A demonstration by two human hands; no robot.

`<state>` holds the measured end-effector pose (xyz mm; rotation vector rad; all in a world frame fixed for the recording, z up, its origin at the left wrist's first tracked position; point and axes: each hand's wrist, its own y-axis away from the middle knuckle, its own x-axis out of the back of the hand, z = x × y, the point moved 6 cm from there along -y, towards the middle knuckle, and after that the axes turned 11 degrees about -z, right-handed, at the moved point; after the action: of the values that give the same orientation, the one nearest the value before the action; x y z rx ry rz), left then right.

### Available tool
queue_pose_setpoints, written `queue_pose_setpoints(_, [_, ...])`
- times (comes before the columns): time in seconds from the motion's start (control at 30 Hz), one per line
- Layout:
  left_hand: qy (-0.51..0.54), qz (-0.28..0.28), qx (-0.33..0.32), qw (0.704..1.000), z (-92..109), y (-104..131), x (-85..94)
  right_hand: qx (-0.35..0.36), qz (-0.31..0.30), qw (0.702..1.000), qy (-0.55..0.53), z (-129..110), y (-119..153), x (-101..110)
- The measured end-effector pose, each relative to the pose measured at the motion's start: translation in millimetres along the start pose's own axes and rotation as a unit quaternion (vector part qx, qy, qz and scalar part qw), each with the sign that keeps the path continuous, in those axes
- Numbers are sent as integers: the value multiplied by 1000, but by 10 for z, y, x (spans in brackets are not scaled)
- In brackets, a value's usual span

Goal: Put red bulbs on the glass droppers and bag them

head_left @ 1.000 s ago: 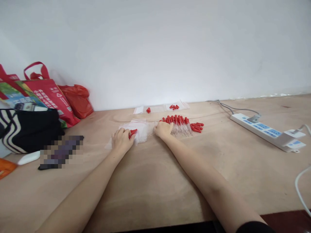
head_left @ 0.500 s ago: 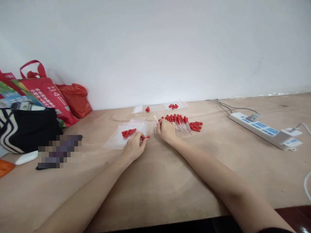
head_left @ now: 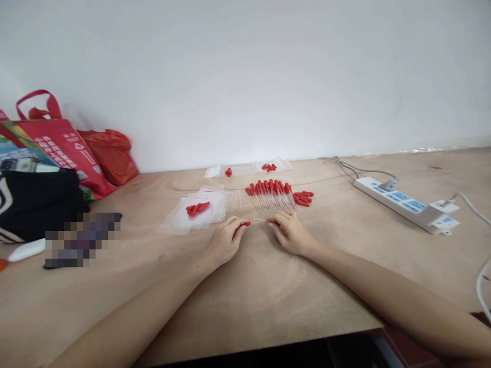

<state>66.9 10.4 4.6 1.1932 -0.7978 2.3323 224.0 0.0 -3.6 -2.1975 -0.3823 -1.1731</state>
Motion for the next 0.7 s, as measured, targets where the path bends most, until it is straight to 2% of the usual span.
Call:
queue_pose_setpoints(0.17, [12,4,-14,1000,22,0,-20,20,-13,1000,7,-17,-42,-78])
queue_pose_setpoints(0.53, [2,12,-24,1000,36,2,12,42,-50,997,-35,8,-65,-108])
queue_pose_setpoints(0.7, [-14,-27,-65,997,101,2,-31,68,-74,995,-15,52,-84,-102])
